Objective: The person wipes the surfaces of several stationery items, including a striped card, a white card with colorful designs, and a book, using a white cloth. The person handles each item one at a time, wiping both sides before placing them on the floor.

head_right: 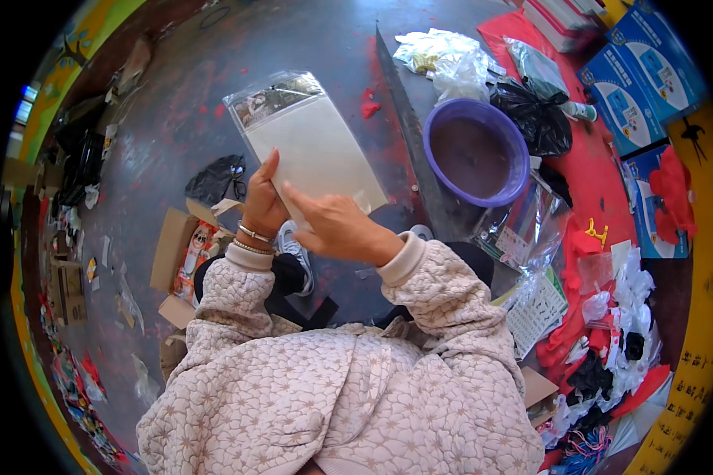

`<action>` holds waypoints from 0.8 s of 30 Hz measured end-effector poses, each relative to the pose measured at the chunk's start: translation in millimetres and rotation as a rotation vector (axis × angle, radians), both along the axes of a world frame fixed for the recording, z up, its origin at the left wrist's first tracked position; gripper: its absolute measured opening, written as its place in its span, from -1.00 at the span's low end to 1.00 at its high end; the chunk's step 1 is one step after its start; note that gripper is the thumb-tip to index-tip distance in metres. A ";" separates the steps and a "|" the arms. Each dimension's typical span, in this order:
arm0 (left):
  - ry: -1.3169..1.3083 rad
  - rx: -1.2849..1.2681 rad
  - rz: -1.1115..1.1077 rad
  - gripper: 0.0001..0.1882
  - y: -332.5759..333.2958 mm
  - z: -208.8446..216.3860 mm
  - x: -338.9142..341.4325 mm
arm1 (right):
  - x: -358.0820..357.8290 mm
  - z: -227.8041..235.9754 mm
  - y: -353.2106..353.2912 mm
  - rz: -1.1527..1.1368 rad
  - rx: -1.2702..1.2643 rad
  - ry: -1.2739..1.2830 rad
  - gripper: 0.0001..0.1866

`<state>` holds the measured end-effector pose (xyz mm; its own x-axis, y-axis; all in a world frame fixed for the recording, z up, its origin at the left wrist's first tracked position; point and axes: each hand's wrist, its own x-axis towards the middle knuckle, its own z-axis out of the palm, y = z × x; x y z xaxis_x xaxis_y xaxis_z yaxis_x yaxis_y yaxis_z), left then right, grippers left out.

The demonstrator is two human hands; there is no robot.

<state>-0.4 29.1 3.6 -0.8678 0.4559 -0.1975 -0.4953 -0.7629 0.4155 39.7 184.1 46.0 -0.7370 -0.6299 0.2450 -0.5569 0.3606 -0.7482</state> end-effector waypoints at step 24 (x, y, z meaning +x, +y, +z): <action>0.090 -0.103 0.144 -0.42 -40.9 -29.0 0.9 | -8.5 -17.5 3.7 -0.140 -0.630 -0.807 -0.78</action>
<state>0.5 -11.8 -25.4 -0.9388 0.3074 -0.1554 -0.3417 -0.7746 0.5323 31.2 187.9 28.5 -0.8852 -0.4546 -0.0990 0.2113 -0.2033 -0.9560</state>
